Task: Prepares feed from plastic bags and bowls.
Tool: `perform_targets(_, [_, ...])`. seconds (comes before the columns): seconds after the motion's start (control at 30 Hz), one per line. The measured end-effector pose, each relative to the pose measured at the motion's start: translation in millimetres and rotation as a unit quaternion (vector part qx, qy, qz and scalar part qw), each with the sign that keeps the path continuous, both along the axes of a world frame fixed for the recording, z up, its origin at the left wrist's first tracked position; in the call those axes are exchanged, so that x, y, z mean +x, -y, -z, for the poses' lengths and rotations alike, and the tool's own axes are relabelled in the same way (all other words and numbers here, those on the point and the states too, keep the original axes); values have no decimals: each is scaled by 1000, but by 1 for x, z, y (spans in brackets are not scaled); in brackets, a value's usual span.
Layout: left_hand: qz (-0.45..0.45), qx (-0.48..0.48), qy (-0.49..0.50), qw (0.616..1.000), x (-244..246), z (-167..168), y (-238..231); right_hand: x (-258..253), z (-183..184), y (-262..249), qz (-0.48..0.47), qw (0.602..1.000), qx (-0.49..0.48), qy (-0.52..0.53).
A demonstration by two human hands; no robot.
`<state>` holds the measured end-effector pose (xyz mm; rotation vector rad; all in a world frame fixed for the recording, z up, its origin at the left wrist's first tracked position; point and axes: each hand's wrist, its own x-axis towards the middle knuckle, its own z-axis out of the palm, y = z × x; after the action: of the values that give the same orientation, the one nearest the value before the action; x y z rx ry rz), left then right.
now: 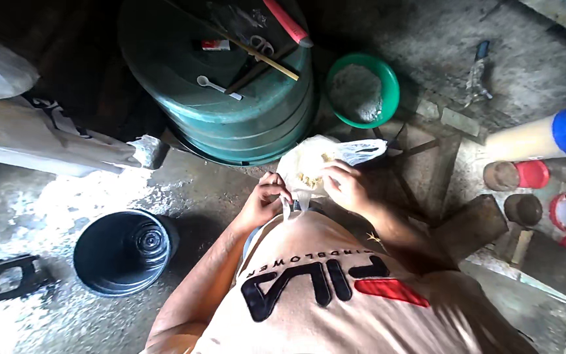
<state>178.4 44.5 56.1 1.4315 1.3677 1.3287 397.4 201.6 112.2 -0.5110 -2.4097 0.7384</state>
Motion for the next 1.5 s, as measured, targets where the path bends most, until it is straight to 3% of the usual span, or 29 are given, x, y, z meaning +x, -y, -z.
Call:
perform_targets(0.07, [-31,28,-13,999,6,-3,4,-28,10,-12,-37,981,-73,178])
perform_targets(0.13, [-97,60,2,993,12,-2,5,-48,30,-26,-19,943,-72,325])
perform_targets(0.23, [-176,82,58,979,19,0,8,-61,54,-27,6,901,-24,434])
perform_targets(0.33, [-185,80,154,967,28,0,9,-63,50,-27,-40,856,-37,515])
perform_targets(0.5, [-170,91,234,953,42,-11,8,-46,73,-32,-95,878,-75,463])
perform_targets(0.63, [-178,116,269,939,52,-8,3,-47,62,-41,-112,856,-25,503])
perform_targets(0.77, [-191,124,286,931,60,-11,3,-31,76,-54,-109,905,59,408])
perform_targets(0.87, [-199,108,291,929,64,-16,4,-27,72,-62,-133,900,54,412])
perform_targets(1.07, [-101,32,334,937,73,-33,5,-24,58,-55,-98,893,107,427])
perform_targets(1.2, [-89,-12,288,953,73,-44,5,-25,60,-39,-59,875,103,470])
perform_targets(1.43, [-90,-75,235,965,66,-66,-12,-27,79,-38,32,923,-45,381])
perform_targets(1.5, [-81,-87,223,968,66,-71,-18,-32,79,-37,58,908,-87,406])
